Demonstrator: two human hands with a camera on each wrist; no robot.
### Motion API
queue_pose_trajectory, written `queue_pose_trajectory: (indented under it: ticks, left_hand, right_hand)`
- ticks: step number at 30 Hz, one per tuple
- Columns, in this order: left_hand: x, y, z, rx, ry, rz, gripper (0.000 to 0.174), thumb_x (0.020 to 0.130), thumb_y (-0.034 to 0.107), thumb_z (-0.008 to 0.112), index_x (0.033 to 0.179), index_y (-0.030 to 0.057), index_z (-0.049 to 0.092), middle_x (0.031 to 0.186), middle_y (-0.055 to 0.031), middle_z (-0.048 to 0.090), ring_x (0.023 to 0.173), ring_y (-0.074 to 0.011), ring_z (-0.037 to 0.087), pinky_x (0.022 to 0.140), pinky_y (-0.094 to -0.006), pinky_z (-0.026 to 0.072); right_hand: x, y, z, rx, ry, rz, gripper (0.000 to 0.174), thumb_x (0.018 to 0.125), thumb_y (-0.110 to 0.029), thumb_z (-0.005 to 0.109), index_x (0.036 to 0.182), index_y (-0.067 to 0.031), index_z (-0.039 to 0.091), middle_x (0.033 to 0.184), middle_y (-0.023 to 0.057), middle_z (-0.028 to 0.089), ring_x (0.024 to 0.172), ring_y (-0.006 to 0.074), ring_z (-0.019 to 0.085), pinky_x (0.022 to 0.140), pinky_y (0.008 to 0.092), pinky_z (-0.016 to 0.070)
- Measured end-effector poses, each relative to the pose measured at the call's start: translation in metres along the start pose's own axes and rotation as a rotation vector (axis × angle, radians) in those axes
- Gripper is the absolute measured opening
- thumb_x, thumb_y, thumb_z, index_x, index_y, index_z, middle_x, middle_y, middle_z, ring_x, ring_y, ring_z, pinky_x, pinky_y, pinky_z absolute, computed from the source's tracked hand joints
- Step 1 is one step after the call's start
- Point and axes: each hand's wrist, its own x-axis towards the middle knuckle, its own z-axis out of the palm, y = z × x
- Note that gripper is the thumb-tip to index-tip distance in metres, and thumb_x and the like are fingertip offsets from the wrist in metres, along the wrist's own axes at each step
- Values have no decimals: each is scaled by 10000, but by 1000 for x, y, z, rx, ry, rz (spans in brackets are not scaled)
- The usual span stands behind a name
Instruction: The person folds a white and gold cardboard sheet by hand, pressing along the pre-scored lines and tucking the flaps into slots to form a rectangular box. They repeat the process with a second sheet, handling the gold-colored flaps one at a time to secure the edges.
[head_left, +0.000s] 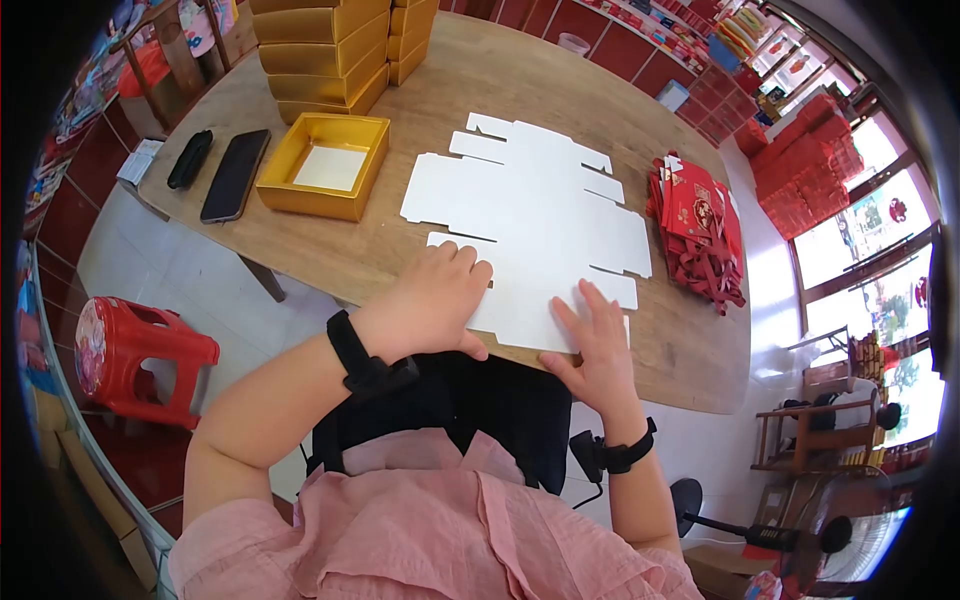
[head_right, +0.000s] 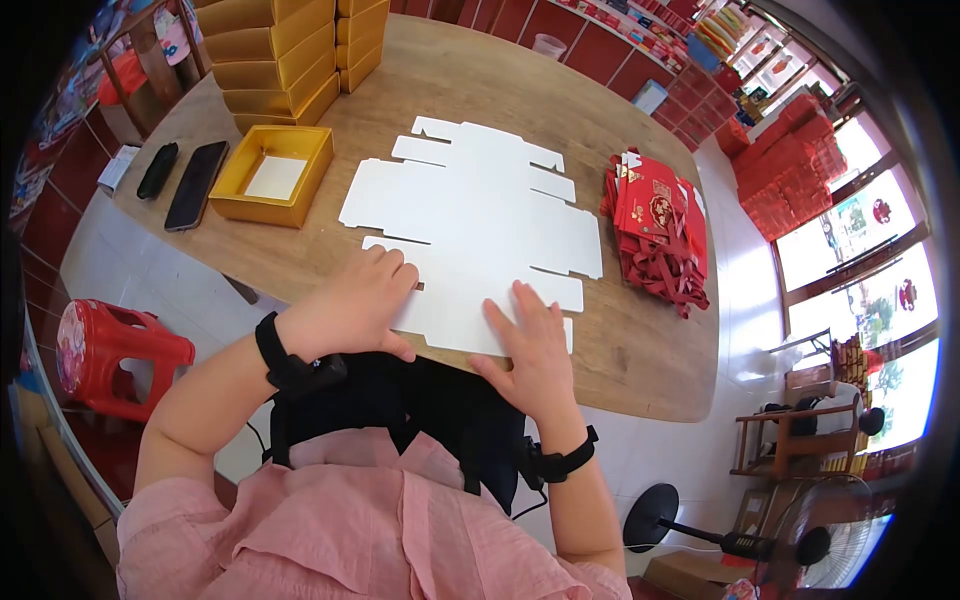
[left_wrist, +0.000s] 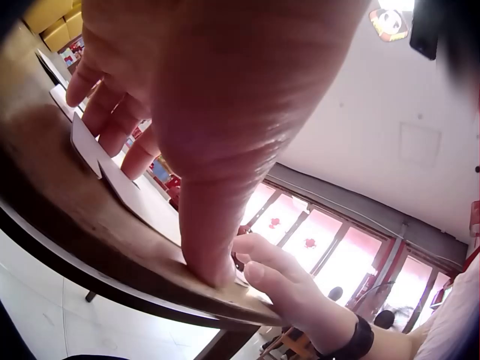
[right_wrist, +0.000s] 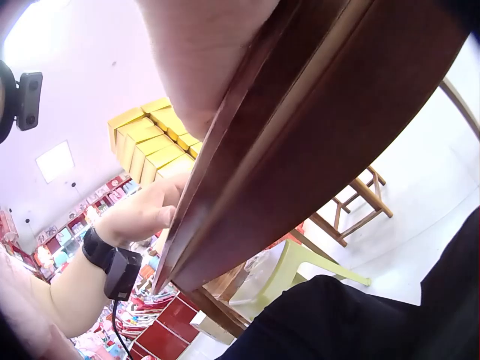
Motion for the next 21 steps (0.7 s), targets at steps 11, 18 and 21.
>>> queue_pose_trajectory:
  ticks: [11,18,21]
  left_hand:
    - [-37,6,7,-48,102,77,448,697,224,823,1019,29,581,1028,-126,589,994,-316,566,865,-416,458]
    - [-53,1,18,-138,286,53,362,736,235,793,995,36,637,1011,-96,619,991,-295,577,831,-399,479]
    - [-52,-7,21,-204,262,17,380,736,216,796,1036,37,644,1058,-104,622,1014,-312,568,863,-409,471]
  right_hand:
    - [-25,-10,9,138,-10,-123,506,783,-189,770,1256,-79,629,1331,148,602,1271,335,549,1068,477,434]
    - [-19,-18,7,91,12,-139,446,769,-233,796,1161,-54,681,1231,147,662,1189,325,614,959,409,515]
    - [-17,-20,6,84,-8,-144,459,756,-272,809,1141,-51,692,1224,150,664,1184,317,618,939,402,519]
